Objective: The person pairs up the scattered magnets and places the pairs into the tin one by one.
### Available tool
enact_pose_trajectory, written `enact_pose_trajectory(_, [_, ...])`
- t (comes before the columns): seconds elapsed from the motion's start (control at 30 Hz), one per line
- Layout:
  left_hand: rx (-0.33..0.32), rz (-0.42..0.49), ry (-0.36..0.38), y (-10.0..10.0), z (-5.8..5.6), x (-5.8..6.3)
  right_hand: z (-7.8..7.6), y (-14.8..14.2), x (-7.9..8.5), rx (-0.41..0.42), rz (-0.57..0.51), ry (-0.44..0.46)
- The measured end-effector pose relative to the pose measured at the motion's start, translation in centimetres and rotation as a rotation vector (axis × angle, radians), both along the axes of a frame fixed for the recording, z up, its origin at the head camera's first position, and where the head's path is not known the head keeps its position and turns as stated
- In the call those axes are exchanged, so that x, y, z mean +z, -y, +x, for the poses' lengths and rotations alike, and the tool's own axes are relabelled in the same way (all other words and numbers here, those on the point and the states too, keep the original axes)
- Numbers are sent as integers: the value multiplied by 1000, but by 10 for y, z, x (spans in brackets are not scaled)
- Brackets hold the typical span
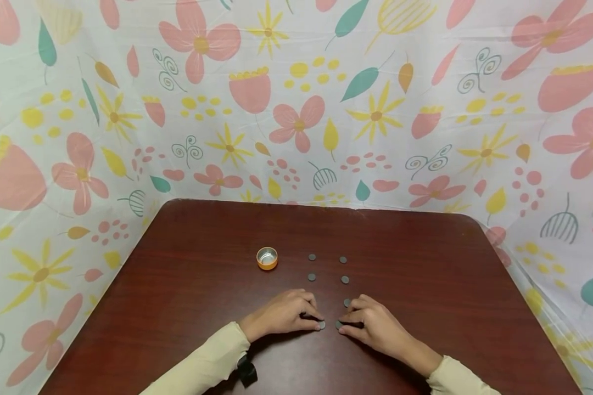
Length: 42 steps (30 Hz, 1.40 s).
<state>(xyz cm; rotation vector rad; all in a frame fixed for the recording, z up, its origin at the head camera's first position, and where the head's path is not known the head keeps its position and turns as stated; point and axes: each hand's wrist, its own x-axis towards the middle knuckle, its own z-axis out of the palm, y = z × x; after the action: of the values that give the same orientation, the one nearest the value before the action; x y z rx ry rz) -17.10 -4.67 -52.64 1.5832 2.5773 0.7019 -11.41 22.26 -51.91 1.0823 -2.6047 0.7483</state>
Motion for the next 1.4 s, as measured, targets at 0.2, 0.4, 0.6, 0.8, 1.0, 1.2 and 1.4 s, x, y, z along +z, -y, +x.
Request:
enact_pose_trajectory(0.2, [-4,-11,-30,-3,0,0,-2,7,0,-6,25,-1])
enact_pose_trajectory(0.4, [-1,-37,-22,-8,0,0,-1,11,1,-10,48,42])
enact_pose_trajectory(0.6, [-3,-41,-11,-11,1,2,-2,12,1,-10,63,64])
enact_pose_trajectory(0.8, [-8,-46,-17,-10,1,2,-1,13,1,-15,85,76])
enact_pose_trajectory(1.0, [-5,-48,13,-10,1,0,-1,15,1,-31,85,77])
enact_pose_trajectory(1.2, [3,-46,15,-10,0,0,-2,17,1,-41,77,89])
enact_pose_trajectory(1.4, [1,3,58,-3,-1,3,-2,17,2,-36,88,83])
